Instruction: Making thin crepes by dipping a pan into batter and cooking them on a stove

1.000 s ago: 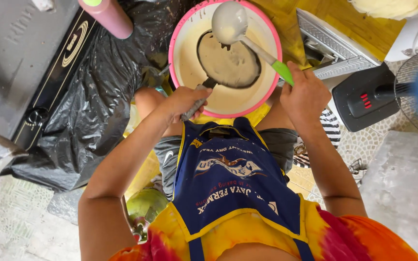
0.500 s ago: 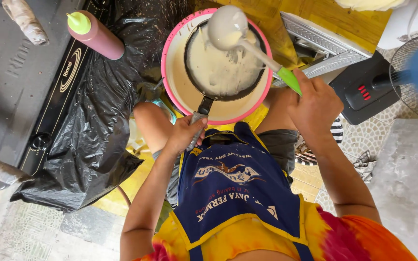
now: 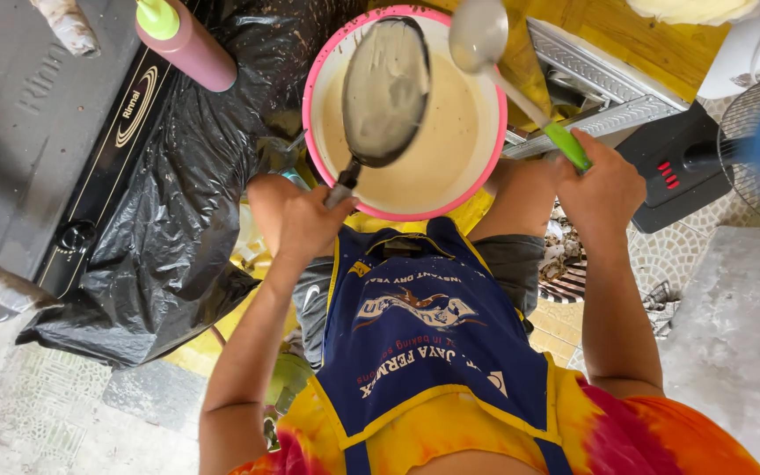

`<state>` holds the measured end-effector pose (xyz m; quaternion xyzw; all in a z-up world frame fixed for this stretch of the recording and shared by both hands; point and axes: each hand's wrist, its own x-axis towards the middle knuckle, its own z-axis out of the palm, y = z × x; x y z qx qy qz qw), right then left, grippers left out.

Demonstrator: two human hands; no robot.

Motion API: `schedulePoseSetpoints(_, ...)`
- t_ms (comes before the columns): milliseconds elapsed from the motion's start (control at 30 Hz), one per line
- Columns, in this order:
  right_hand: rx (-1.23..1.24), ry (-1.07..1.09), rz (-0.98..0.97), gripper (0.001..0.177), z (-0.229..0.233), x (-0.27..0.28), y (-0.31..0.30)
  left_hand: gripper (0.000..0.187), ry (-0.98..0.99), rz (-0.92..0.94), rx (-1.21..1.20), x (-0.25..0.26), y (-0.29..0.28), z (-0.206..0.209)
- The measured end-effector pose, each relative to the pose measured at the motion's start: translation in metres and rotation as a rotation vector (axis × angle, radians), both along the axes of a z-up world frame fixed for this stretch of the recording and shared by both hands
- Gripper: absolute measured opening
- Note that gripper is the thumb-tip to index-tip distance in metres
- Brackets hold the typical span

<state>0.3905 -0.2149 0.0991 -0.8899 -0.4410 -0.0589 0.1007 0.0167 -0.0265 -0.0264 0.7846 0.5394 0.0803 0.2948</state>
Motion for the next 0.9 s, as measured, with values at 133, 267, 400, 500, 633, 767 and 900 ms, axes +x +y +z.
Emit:
schedulePoseSetpoints(133, -0.272, 0.024, -0.021, 0.036, -0.051, 0.007, -0.003, 0.042, -0.025, -0.194, 0.615, -0.014, 0.005, 0.083)
schedulePoseSetpoints(267, -0.539, 0.12, 0.01, 0.039, -0.086, -0.012, 0.008, 0.023, 0.147, -0.231, 1.08, -0.013, 0.002, 0.079)
schedulePoseSetpoints(400, -0.585, 0.115, 0.1, 0.039, -0.076, -0.04, 0.017, 0.014, 0.119, -0.238, 1.216, -0.007, 0.016, 0.132)
schedulePoseSetpoints(500, -0.621, 0.157, 0.088, 0.042, -0.054, -0.069, 0.038, 0.015, 0.15, -0.198, 1.15, -0.002, -0.009, 0.012)
schedulePoseSetpoints(633, -0.653, 0.066, 0.206, 0.044, -0.077, -0.069, 0.034, 0.015, 0.111, -0.098, 1.143, 0.004, -0.014, 0.015)
schedulePoseSetpoints(767, -0.688, 0.212, 0.064, 0.049, -0.148, -0.051, 0.013, 0.015, 0.078, -0.054, 1.075, 0.01, -0.015, -0.005)
schedulePoseSetpoints(900, -0.879, -0.005, 0.192, 0.051, -0.186, -0.022, 0.006, 0.011, 0.012, 0.008, 1.028, 0.005, -0.012, -0.006)
